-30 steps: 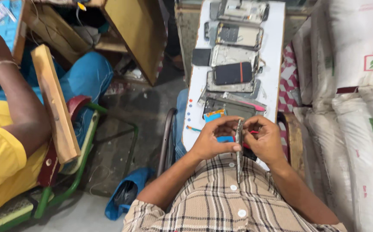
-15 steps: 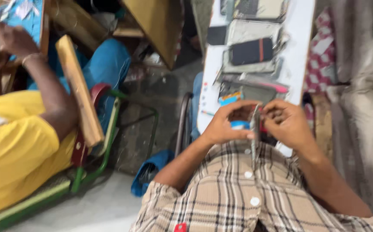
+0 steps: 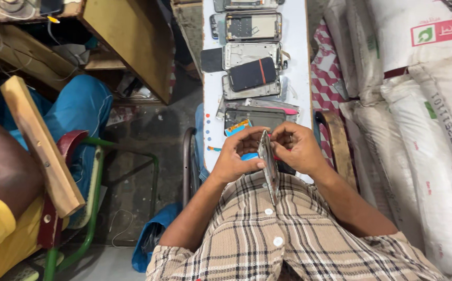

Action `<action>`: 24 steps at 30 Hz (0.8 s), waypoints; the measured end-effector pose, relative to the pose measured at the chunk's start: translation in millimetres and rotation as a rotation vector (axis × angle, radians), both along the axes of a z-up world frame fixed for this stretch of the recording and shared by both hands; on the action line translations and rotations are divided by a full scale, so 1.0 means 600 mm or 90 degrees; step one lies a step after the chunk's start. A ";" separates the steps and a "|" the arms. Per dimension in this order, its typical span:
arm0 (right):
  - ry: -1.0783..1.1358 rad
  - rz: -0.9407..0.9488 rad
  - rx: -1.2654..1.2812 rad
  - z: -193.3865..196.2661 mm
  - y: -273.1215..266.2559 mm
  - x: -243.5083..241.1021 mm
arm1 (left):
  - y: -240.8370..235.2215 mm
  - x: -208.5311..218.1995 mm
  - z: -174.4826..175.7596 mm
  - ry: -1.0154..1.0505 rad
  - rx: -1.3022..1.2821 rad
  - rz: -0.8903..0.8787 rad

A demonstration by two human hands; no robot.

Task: The person disassembles a white smartphone, removes the back cover, and manipulates internal components including the battery and ribbon cables. They repeatedly open and close the device while handling small parts on a cluttered workbench.

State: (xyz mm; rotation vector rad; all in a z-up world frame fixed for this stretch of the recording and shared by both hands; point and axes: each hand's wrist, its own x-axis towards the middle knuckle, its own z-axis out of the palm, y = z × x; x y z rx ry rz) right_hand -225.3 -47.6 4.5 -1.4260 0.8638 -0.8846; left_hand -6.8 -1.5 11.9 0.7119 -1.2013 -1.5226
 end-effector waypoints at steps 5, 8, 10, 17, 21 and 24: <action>0.024 -0.007 -0.027 0.012 0.003 0.003 | 0.002 -0.002 0.009 -0.016 0.013 0.006; 0.020 -0.020 -0.019 0.019 0.005 0.009 | 0.000 -0.001 0.011 -0.019 0.015 0.008; 0.050 -0.046 -0.039 0.027 0.009 0.015 | 0.000 0.000 0.010 -0.027 0.013 0.013; 0.151 -0.075 -0.157 0.060 0.013 0.028 | -0.009 -0.003 0.003 -0.038 0.023 0.035; 0.032 -0.043 -0.053 0.021 0.007 0.015 | -0.014 -0.003 -0.041 0.045 0.039 0.023; 0.012 -0.019 -0.056 0.013 0.000 0.009 | -0.020 -0.001 -0.051 0.064 0.005 0.056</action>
